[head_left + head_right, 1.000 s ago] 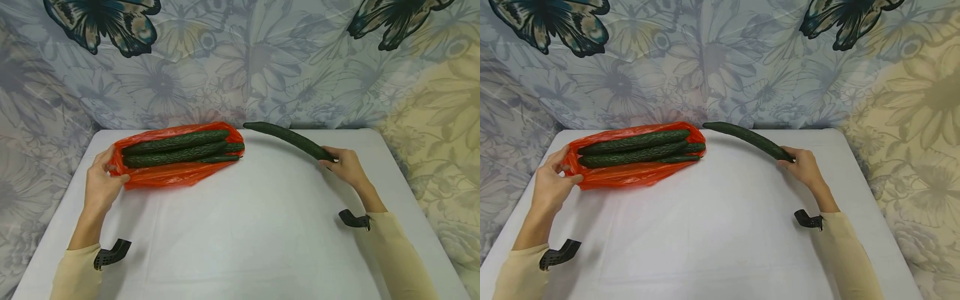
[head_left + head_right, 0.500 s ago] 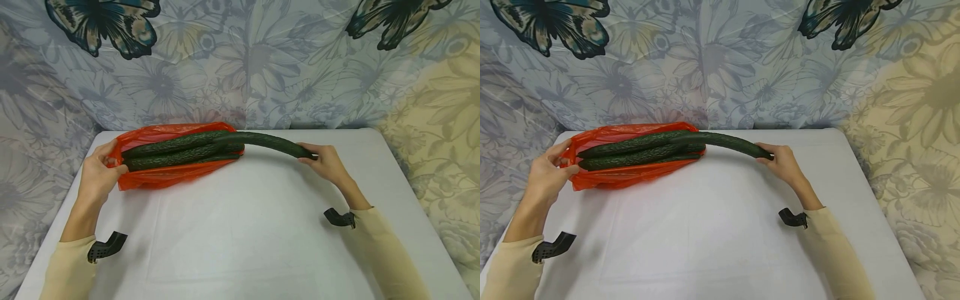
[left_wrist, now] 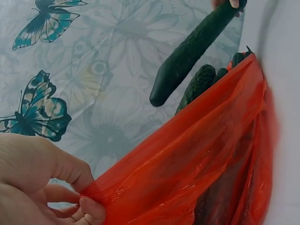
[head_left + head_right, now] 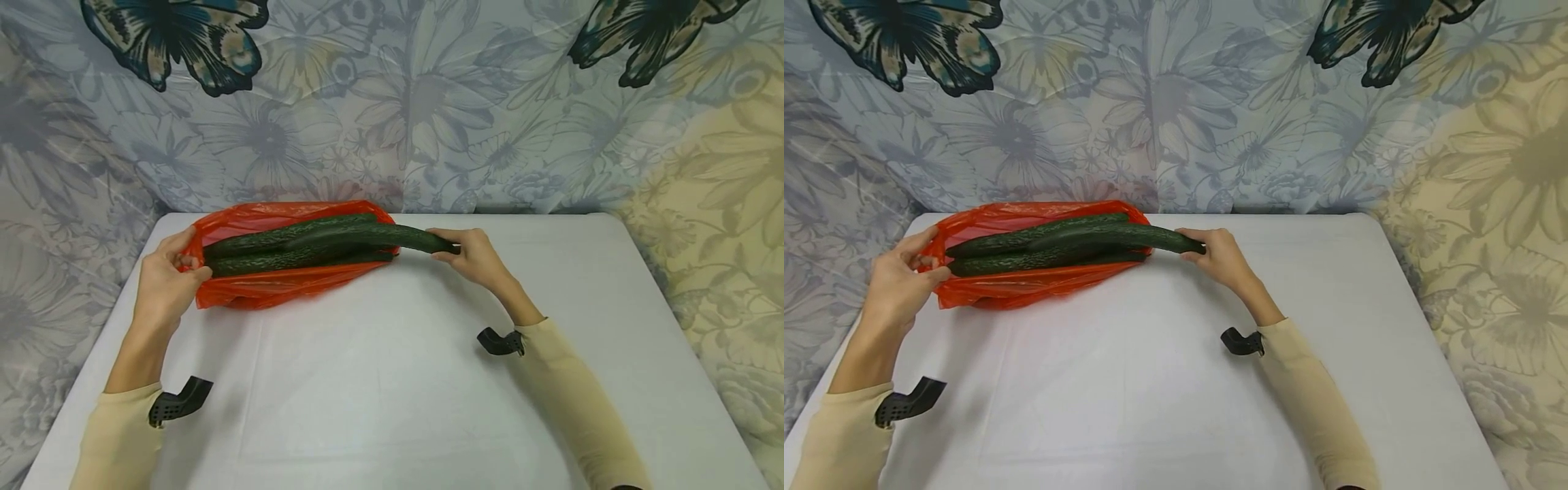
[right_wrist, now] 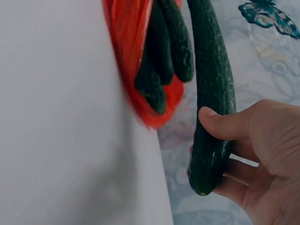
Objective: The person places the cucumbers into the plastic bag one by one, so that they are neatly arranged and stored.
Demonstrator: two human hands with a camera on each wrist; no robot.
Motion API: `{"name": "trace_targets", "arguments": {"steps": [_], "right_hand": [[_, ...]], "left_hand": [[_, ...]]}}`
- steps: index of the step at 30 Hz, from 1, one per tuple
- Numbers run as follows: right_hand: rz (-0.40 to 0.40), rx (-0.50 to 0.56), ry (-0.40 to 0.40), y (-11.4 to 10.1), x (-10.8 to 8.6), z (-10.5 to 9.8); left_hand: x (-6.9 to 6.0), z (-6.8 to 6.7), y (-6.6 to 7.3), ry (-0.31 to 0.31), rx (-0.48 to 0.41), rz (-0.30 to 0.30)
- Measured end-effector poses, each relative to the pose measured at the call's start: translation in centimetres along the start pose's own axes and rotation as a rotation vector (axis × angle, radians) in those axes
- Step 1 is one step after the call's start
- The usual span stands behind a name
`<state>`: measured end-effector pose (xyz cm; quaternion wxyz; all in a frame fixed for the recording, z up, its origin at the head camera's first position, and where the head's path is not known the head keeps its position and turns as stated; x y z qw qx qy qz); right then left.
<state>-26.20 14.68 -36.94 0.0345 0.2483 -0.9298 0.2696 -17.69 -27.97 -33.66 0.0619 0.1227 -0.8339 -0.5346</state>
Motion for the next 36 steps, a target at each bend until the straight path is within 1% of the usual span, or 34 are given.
{"name": "trace_targets", "arguments": {"steps": [5,8,12,16,18,21,25,28,32,36], "right_hand": [[-0.033,0.010,-0.025,-1.5,1.4,1.6],[-0.046,0.013,-0.038,-2.3,2.2,2.4],[-0.060,0.022,-0.057,-3.4,3.1,3.3],[-0.092,-0.005,-0.116,-4.7,3.8,4.3],[-0.112,-0.026,-0.150,-5.3,4.2,4.8],[-0.137,-0.030,-0.195,-6.3,4.9,5.6],[-0.171,-0.007,-0.255,-7.5,6.0,6.9],[-0.179,-0.005,-0.286,-7.9,6.6,7.6],[-0.189,-0.035,-0.302,-8.1,7.0,7.8],[-0.215,-0.075,-0.333,-8.3,6.9,7.7]], "left_hand": [[-0.1,0.2,0.2,-0.043,0.028,0.028],[-0.2,0.2,0.1,-0.067,0.046,0.029],[-0.1,0.2,0.2,-0.068,0.035,0.025],[0.0,0.3,0.2,-0.065,0.016,0.026],[-0.1,0.4,0.2,-0.075,0.016,0.024],[-0.1,0.5,0.2,-0.091,0.015,0.029],[-0.1,0.5,0.4,-0.087,-0.008,0.040],[0.0,0.5,0.3,-0.087,-0.030,0.037],[0.0,0.2,0.2,-0.075,-0.057,0.029],[-0.1,0.0,-0.1,-0.047,-0.095,0.019]]}}
Point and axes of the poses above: each hand's wrist, its own x-axis towards the middle knuckle, its own z-axis out of the palm, y = z × x, the point moved 10 cm from there along x, towards the middle knuckle, and after that the axes turned 11 degrees about -x, right-handed, at the moved point
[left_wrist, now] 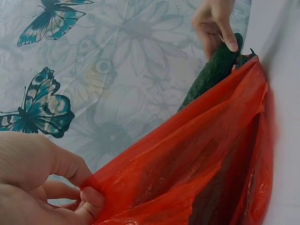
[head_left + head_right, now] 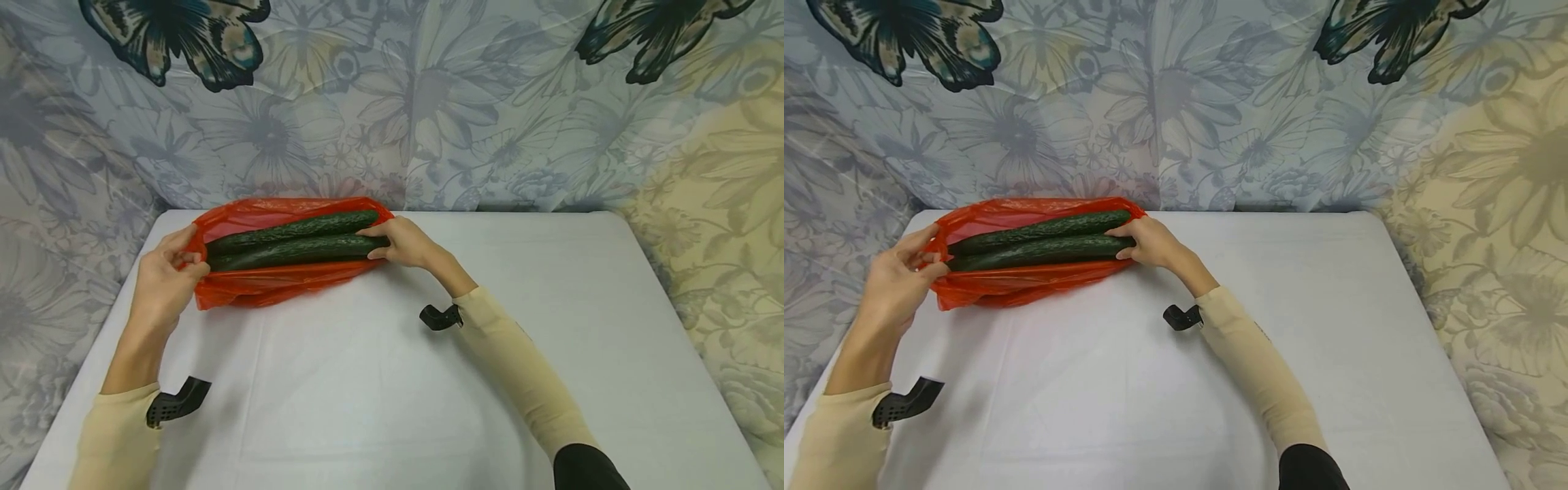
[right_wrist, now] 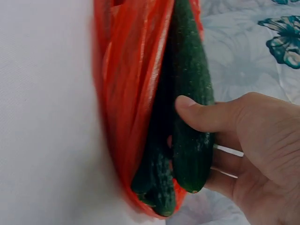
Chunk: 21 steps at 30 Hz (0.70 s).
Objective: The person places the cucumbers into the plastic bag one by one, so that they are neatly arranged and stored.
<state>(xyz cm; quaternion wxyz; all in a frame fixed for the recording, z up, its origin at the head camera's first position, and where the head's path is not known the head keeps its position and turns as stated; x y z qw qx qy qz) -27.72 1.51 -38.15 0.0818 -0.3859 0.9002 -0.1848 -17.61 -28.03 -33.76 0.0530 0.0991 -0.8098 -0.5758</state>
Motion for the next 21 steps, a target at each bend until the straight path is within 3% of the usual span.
{"name": "trace_targets", "arguments": {"steps": [6,11,16,21], "right_hand": [[-0.013,-0.065,-0.076,-0.5,-0.1,0.1],[-0.037,-0.048,-0.144,-1.2,0.0,1.0],[-0.018,-0.016,-0.102,-0.9,0.1,1.7],[0.009,-0.012,-0.096,-0.5,0.2,1.7]], "left_hand": [[0.0,-0.3,-0.2,0.031,-0.014,0.008],[-0.2,0.1,-0.4,0.012,-0.024,0.018],[-0.2,0.7,-0.9,-0.004,-0.026,0.020],[-0.3,0.2,-0.7,0.018,-0.062,0.002]]}}
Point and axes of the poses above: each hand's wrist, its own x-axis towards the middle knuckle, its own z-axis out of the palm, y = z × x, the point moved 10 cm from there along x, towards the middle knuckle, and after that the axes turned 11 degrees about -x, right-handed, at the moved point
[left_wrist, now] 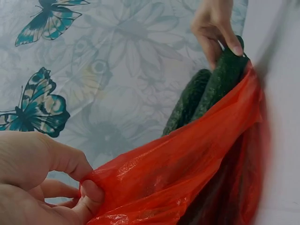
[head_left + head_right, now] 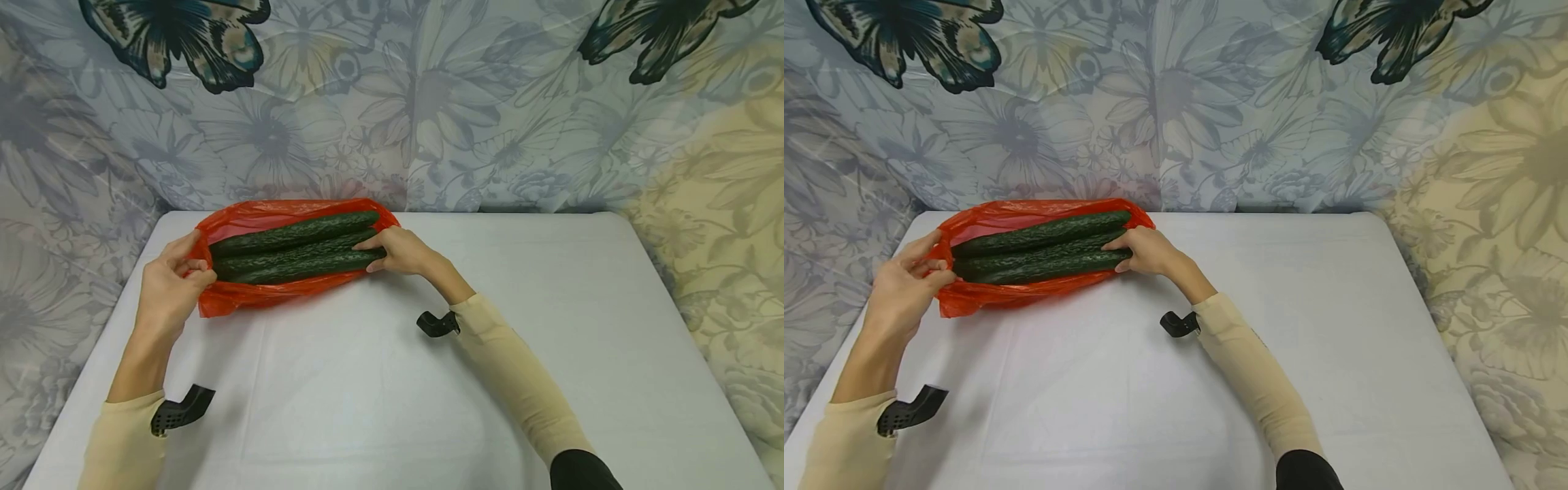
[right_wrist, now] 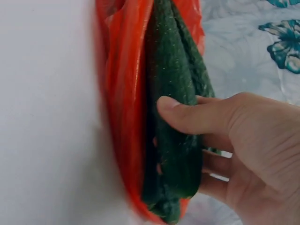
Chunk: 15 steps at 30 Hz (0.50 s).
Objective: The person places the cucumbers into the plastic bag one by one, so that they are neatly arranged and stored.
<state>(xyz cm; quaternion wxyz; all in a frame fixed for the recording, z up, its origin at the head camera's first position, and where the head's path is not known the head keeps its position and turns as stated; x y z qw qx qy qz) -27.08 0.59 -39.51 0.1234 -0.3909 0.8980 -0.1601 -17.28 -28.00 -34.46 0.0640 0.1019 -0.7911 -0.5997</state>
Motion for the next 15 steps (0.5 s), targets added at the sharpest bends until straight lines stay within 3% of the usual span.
{"name": "trace_targets", "arguments": {"steps": [3,7,9,11,15], "right_hand": [[0.004,-0.021,-0.053,-0.2,0.2,0.1],[-0.010,-0.034,-0.185,-0.5,0.2,0.9],[-0.007,-0.037,-0.234,-0.6,0.1,1.2],[-0.004,-0.055,-0.219,-0.9,0.1,0.7],[-0.007,-0.057,-0.077,-1.7,0.6,-1.3]], "left_hand": [[-0.1,-0.7,0.0,0.031,-0.081,-0.032],[-0.3,-1.1,-0.5,0.049,-0.235,-0.082],[-0.4,-1.3,-0.6,0.056,-0.270,-0.094],[-0.5,-1.4,-0.6,0.053,-0.271,-0.094],[-0.5,-1.9,-0.6,0.054,-0.300,-0.103]]}}
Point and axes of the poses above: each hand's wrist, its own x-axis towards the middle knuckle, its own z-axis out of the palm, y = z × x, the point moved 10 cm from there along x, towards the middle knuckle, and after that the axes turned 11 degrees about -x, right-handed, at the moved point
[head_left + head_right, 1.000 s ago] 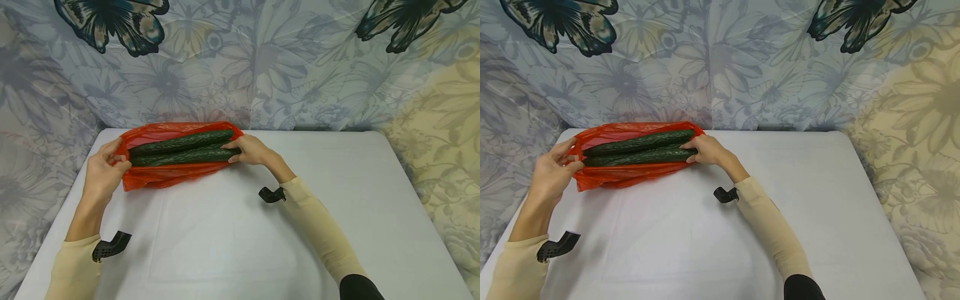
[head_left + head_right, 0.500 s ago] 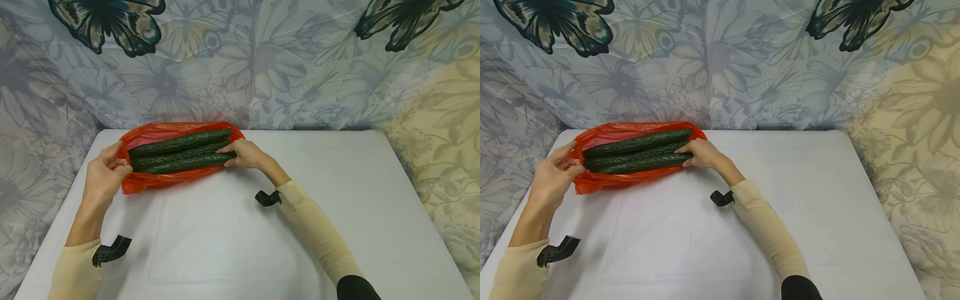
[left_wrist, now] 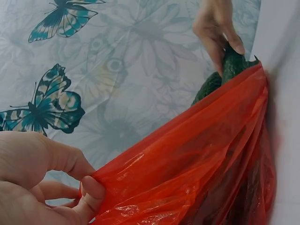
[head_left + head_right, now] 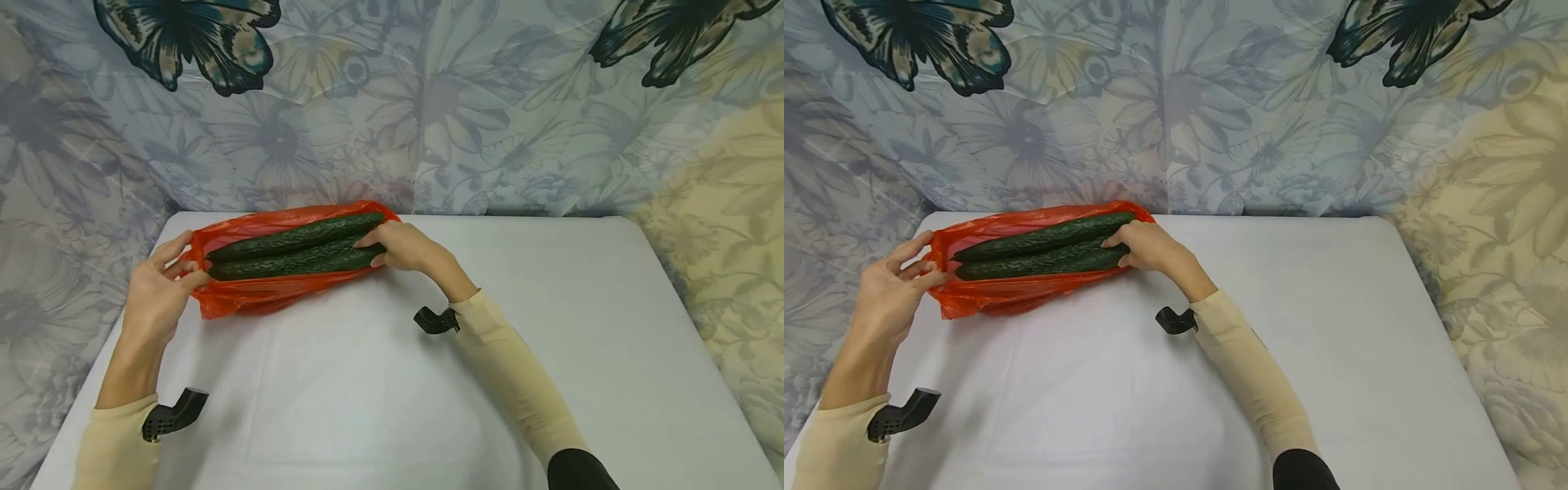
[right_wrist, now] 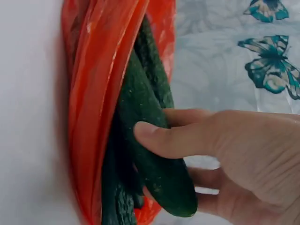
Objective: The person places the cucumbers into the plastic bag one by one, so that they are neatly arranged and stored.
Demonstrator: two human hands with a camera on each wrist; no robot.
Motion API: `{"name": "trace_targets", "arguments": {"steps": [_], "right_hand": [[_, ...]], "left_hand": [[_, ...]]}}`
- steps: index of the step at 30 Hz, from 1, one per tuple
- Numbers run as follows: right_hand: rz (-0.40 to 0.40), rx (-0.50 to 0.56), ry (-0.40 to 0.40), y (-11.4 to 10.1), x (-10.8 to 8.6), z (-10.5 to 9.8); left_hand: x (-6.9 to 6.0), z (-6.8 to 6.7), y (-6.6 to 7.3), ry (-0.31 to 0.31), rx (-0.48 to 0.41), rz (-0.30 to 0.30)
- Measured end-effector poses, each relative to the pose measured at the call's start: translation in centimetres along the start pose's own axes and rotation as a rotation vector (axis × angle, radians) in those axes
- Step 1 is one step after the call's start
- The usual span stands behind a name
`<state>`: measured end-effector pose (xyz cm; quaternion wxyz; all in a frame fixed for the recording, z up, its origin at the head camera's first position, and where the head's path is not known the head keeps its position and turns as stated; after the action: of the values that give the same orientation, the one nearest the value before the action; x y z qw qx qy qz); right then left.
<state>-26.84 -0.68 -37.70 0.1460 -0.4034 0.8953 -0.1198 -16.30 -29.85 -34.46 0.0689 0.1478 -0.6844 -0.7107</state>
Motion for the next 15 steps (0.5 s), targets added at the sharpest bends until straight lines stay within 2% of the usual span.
{"name": "trace_targets", "arguments": {"steps": [2,5,9,15], "right_hand": [[-0.016,0.028,0.078,-0.1,0.0,-0.8],[-0.054,0.086,0.143,0.3,0.3,-0.8],[-0.064,0.137,0.169,1.4,0.6,0.2],[-0.002,0.135,0.185,3.3,-0.1,1.8]], "left_hand": [[0.0,0.0,0.1,-0.003,0.000,-0.006],[-0.1,0.0,0.3,0.001,0.045,-0.006],[-0.1,0.2,0.4,0.007,0.119,-0.004],[-0.2,0.5,0.2,-0.002,0.117,-0.016]]}}
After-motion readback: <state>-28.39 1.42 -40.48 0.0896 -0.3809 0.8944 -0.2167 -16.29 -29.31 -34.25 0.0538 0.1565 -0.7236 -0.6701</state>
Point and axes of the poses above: each hand's wrist, its own x-axis towards the middle knuckle, its own z-axis out of the palm, y = z × x, the point moved 10 cm from there along x, towards the middle knuckle, and after that the axes turned 11 degrees about -x, right-handed, at the moved point
